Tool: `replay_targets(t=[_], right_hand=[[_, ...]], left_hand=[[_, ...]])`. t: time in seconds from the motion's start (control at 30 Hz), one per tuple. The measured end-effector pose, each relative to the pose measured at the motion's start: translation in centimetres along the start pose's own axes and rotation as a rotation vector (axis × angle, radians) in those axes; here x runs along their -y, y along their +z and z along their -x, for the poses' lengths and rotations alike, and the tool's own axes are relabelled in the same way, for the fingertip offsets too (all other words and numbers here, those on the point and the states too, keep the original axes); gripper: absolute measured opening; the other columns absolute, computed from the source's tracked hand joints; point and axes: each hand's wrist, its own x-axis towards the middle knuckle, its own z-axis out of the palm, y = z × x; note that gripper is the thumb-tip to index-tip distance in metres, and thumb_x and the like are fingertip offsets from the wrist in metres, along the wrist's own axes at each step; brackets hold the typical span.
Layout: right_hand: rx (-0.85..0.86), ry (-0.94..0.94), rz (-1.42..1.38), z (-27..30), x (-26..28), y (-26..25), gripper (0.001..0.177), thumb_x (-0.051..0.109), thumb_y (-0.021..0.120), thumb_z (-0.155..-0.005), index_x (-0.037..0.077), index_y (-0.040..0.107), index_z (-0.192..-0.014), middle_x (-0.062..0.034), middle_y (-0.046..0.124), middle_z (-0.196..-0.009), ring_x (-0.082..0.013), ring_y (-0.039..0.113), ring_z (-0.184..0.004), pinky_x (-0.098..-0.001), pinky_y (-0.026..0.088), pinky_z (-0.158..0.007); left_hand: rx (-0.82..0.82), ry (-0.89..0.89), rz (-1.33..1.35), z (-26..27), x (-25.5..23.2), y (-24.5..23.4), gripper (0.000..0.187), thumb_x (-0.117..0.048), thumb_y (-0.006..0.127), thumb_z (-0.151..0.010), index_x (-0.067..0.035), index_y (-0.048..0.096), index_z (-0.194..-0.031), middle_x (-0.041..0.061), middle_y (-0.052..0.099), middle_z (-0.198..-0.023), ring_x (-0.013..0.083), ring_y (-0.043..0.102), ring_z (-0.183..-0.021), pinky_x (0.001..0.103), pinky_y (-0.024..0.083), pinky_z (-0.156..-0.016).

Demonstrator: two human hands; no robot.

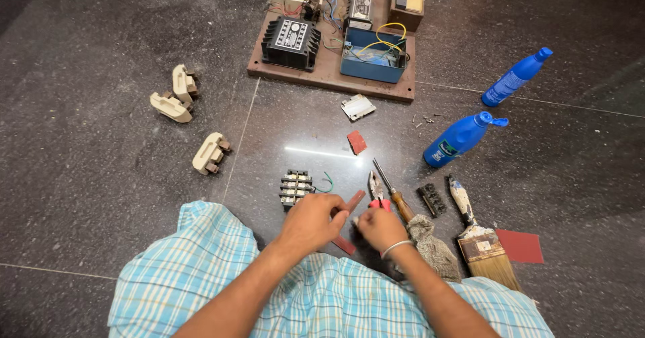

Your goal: The person handles a terminal block, using pliers to pull at a wire and then using a piece of sandpaper to scrub a small plastic component. The person also handles a cloth to wipe down the tools and the workspace floor.

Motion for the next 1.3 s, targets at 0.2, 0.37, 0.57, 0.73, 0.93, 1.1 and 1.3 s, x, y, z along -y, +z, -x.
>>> replay_targets(t=[0.2, 0.37, 0.57, 0.73, 0.93, 1.1, 1.3], right_hand=[[0.264, 0.185, -0.804, 1.5, 2.1, -5.4, 0.019, 0.023, 0.068, -0.094, 0.005, 0.072, -0.093, 0.0028, 0.051, -0.060, -0.0081, 0.043, -0.049, -0.0269, 0.031, -0.045], [0.232, 0.135, -0.770, 3.2, 5.0, -7.6, 0.016, 0.022, 0.066, -0.095, 0.008, 0.073, -0.094, 0.0072, 0.052, -0.061, -0.0036, 0.043, -0.050, -0.0234, 0.033, -0.046], [0.003, -0.422, -0.324, 4.2, 6.5, -8.2, 0.023, 0.023, 0.054, -0.102, 0.004, 0.064, -0.093, -0.0048, 0.061, -0.074, -0.0190, 0.060, -0.070, -0.0351, 0.049, -0.065], [-0.130, -0.434, -0.127, 4.3, 7.6, -7.9, 0.022, 0.021, 0.047, -0.103, 0.003, 0.052, -0.092, -0.0188, 0.059, -0.080, -0.0377, 0.060, -0.078, -0.0466, 0.045, -0.070], [-0.265, -0.336, -0.250, 3.9, 9.0, -8.1, 0.030, 0.025, 0.050, -0.103, 0.003, 0.059, -0.084, -0.0146, 0.061, -0.073, -0.0308, 0.060, -0.066, -0.0420, 0.046, -0.061], [-0.220, -0.173, -0.437, 3.6, 8.8, -8.0, 0.035, 0.029, 0.052, -0.101, 0.004, 0.067, -0.082, -0.0065, 0.060, -0.062, -0.0162, 0.056, -0.056, -0.0343, 0.045, -0.052], [-0.141, -0.113, -0.753, 1.7, 3.9, -4.6, 0.044, 0.033, 0.050, -0.110, 0.003, 0.068, -0.083, -0.0014, 0.059, -0.065, -0.0107, 0.052, -0.059, -0.0291, 0.043, -0.053]], left_hand=[[0.045, -0.171, 0.425, -2.5, 1.7, 2.3, 0.024, -0.023, 0.070, -0.088, -0.003, 0.076, -0.099, 0.007, 0.076, -0.084, 0.0186, 0.073, -0.073, 0.038, 0.059, -0.068], [0.153, -0.246, 0.516, -3.2, 2.3, 3.2, 0.024, -0.022, 0.070, -0.091, -0.001, 0.078, -0.098, 0.008, 0.076, -0.079, 0.0132, 0.067, -0.063, 0.030, 0.055, -0.058], [0.206, -0.213, 0.767, -3.3, 3.2, 4.6, 0.021, -0.017, 0.069, -0.092, 0.003, 0.075, -0.093, 0.007, 0.074, -0.079, 0.0092, 0.066, -0.064, 0.025, 0.056, -0.058], [0.221, -0.280, 0.895, -3.2, 3.2, 4.4, 0.017, -0.013, 0.067, -0.093, 0.003, 0.072, -0.089, 0.006, 0.072, -0.077, 0.0090, 0.064, -0.062, 0.025, 0.052, -0.055], [0.262, -0.374, 1.133, -3.1, 2.4, 4.0, 0.020, -0.014, 0.060, -0.097, 0.000, 0.073, -0.090, 0.008, 0.073, -0.078, 0.0103, 0.065, -0.060, 0.024, 0.052, -0.056], [0.256, -0.324, 1.071, -2.8, 1.5, 4.1, 0.016, -0.013, 0.064, -0.099, 0.000, 0.072, -0.095, 0.006, 0.073, -0.079, 0.0082, 0.063, -0.063, 0.023, 0.053, -0.058], [0.222, -0.322, 1.028, -3.3, 2.1, 4.8, 0.015, -0.014, 0.064, -0.096, -0.001, 0.070, -0.091, 0.005, 0.072, -0.078, 0.0095, 0.065, -0.066, 0.025, 0.053, -0.060]])
